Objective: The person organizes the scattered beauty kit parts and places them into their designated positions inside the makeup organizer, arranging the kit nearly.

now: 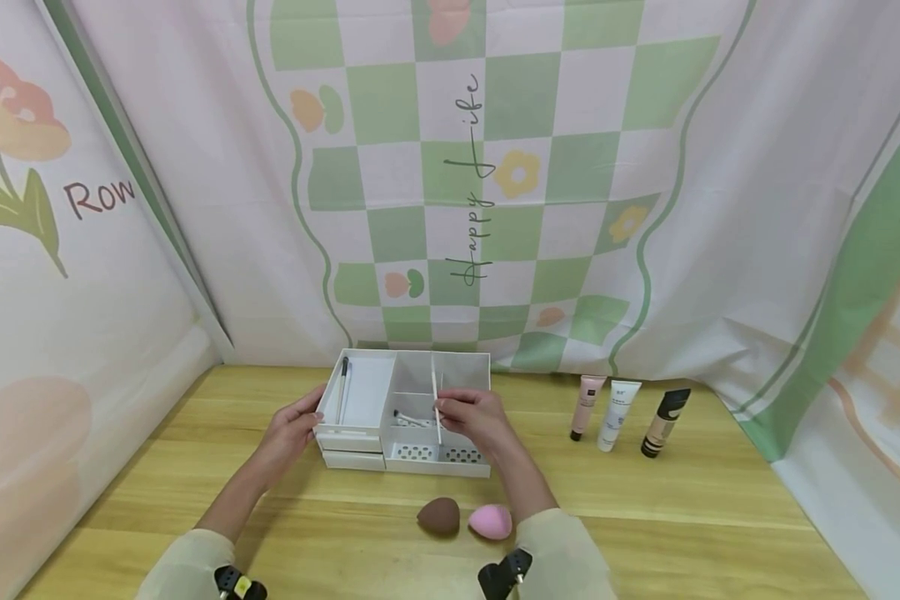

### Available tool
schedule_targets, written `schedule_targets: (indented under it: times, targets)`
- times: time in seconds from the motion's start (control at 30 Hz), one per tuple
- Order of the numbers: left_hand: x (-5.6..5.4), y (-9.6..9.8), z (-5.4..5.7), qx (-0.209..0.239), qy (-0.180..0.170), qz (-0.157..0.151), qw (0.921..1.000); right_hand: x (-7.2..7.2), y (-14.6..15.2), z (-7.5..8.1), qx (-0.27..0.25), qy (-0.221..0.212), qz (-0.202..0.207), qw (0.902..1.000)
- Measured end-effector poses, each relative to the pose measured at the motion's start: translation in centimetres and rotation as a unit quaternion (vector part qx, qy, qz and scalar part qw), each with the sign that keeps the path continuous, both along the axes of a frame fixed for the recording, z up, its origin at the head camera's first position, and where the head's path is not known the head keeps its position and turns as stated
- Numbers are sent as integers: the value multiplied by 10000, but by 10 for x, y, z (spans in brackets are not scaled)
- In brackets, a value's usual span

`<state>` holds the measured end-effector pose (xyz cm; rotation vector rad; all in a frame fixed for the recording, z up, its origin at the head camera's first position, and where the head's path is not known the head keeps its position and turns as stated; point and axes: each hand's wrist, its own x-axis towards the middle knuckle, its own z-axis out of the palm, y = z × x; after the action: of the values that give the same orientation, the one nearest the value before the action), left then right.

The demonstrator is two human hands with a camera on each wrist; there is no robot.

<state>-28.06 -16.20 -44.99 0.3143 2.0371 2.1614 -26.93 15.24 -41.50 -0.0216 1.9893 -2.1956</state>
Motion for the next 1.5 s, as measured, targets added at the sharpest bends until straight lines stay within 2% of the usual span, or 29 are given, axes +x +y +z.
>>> schedule_targets:
  times: [0.27, 0.87, 1.3, 1.5]
  targets:
    - [0, 0, 0, 10, 47, -57, 10000, -3, -13, 5, -116, -2, 239, 9996]
    - [-1, 0, -1, 24, 105, -25, 9999, -18, -49, 21, 372, -24, 316, 9988]
    - [-3, 0, -2, 112, -8, -26, 9999, -29, -76, 32, 800, -282, 67, 9964]
    - [-1, 0, -1, 60, 54, -47, 10000, -34, -93, 37, 1175, -296, -98, 9926]
